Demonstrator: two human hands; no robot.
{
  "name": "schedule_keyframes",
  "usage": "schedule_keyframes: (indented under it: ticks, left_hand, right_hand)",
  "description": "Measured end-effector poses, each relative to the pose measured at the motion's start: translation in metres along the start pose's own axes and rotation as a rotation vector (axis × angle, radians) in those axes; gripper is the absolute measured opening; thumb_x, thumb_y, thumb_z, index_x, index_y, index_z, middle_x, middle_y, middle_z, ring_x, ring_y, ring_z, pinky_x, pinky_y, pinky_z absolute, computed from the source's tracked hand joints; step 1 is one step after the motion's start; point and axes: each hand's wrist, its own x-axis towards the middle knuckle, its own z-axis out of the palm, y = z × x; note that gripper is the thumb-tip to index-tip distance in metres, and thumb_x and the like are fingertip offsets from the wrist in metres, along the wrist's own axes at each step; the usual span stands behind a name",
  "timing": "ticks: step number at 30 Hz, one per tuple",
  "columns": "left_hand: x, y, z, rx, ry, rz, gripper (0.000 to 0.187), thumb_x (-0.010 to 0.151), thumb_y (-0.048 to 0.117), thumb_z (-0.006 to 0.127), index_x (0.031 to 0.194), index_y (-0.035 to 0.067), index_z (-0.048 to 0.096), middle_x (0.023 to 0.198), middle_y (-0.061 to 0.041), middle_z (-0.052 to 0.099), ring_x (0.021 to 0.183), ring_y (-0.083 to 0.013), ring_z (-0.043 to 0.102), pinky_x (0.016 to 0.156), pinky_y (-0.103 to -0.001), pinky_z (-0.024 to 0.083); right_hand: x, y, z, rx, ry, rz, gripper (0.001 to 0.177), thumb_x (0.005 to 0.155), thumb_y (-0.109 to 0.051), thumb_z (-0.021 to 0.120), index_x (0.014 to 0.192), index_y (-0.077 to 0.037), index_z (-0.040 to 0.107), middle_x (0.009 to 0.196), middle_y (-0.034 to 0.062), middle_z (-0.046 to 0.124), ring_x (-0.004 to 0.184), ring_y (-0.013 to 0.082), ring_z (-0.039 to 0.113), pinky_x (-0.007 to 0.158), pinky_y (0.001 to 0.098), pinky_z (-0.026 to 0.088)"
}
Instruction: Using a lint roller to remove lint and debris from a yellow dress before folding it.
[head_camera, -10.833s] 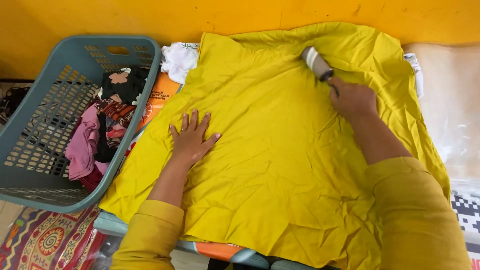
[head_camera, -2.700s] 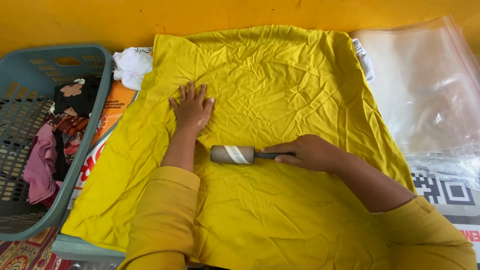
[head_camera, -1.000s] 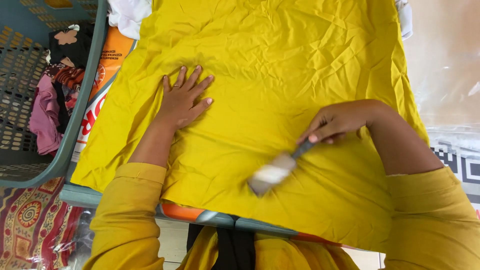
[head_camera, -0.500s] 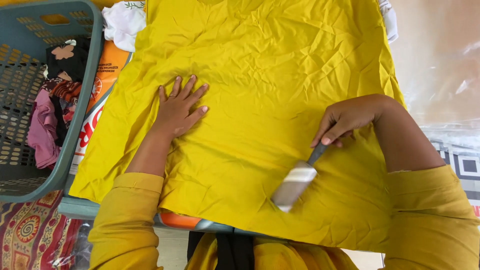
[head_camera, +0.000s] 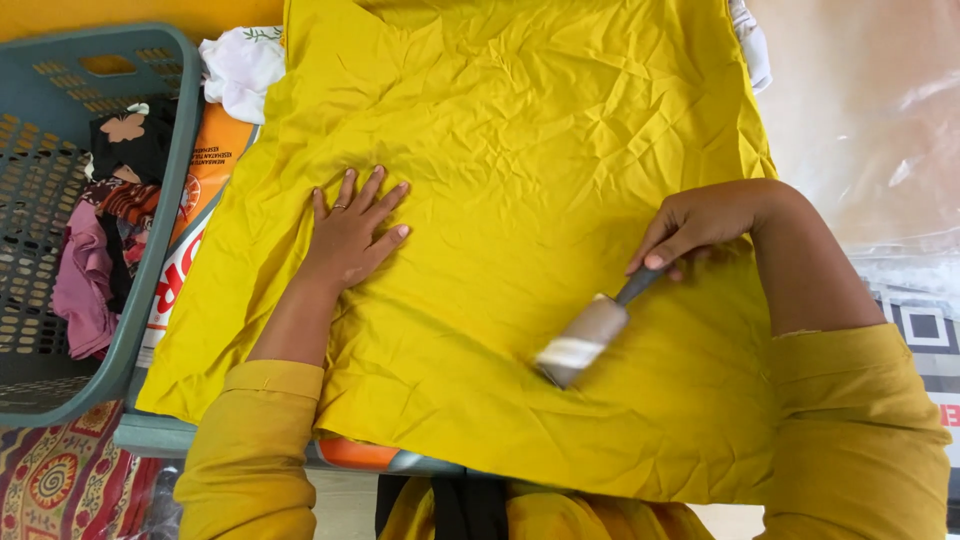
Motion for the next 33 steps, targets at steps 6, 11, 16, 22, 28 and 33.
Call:
schedule_keyframes:
  ticks: [6, 11, 16, 22, 28, 33]
  left_hand:
    - [-0.002, 0.003, -0.002, 0.004, 0.003, -0.01, 0.061, 0.104, 0.06, 0.033, 0.162, 0.042, 0.028, 0.173, 0.002, 0.015, 0.159, -0.0348, 0.004, 0.12, -0.069, -0.006]
    - [-0.002, 0.002, -0.003, 0.011, -0.012, -0.001, 0.061, 0.105, 0.061, 0.03, 0.162, 0.042, 0.027, 0.173, 0.002, 0.013, 0.158, -0.0339, 0.003, 0.119, -0.069, -0.005]
    - [-0.004, 0.006, -0.009, 0.01, -0.042, -0.021, 0.061, 0.104, 0.061, 0.031, 0.162, 0.043, 0.027, 0.173, 0.003, 0.012, 0.158, -0.0336, 0.002, 0.12, -0.068, -0.007]
    - [-0.002, 0.012, -0.018, 0.011, -0.113, -0.028, 0.067, 0.099, 0.062, 0.027, 0.162, 0.041, 0.016, 0.173, 0.005, 0.002, 0.158, -0.0311, -0.009, 0.119, -0.066, -0.008]
    - [-0.006, 0.012, -0.026, -0.039, -0.104, -0.045, 0.067, 0.098, 0.061, 0.03, 0.161, 0.041, 0.02, 0.173, 0.006, 0.004, 0.159, -0.0293, -0.008, 0.119, -0.063, -0.01]
    - [-0.008, 0.011, -0.03, -0.046, -0.11, -0.062, 0.07, 0.097, 0.062, 0.032, 0.162, 0.041, 0.018, 0.173, 0.006, 0.003, 0.159, -0.0261, -0.008, 0.12, -0.061, -0.012]
  right_hand:
    - [0.004, 0.01, -0.013, 0.094, 0.312, -0.062, 0.032, 0.094, -0.019, 0.072, 0.12, -0.002, 0.079, 0.075, 0.0244, 0.079, 0.046, 0.0222, 0.053, 0.044, 0.0334, 0.043]
    - [0.016, 0.025, -0.02, 0.133, 0.633, -0.201, 0.025, 0.108, -0.028, 0.061, 0.125, -0.016, 0.073, 0.078, 0.0107, 0.074, 0.05, 0.0176, 0.052, 0.048, 0.0293, 0.041]
    - [-0.014, 0.014, 0.0, 0.004, 0.059, -0.054, 0.029, 0.09, -0.024, 0.075, 0.112, -0.011, 0.087, 0.07, 0.0156, 0.08, 0.049, 0.0164, 0.053, 0.049, 0.0269, 0.046]
    - [-0.04, 0.018, -0.005, -0.03, 0.277, 0.142, 0.037, 0.097, -0.03, 0.064, 0.127, -0.018, 0.084, 0.084, 0.0073, 0.08, 0.061, 0.0177, 0.049, 0.062, 0.0292, 0.042]
    - [-0.034, 0.037, -0.009, 0.11, 0.838, 0.091, 0.027, 0.108, -0.031, 0.058, 0.129, -0.024, 0.072, 0.089, 0.0055, 0.075, 0.073, 0.0177, 0.055, 0.065, 0.033, 0.037]
    - [-0.045, 0.07, -0.023, -0.068, 0.203, 0.026, 0.034, 0.089, -0.024, 0.074, 0.119, -0.02, 0.089, 0.086, 0.0036, 0.086, 0.07, 0.0164, 0.065, 0.065, 0.0283, 0.045]
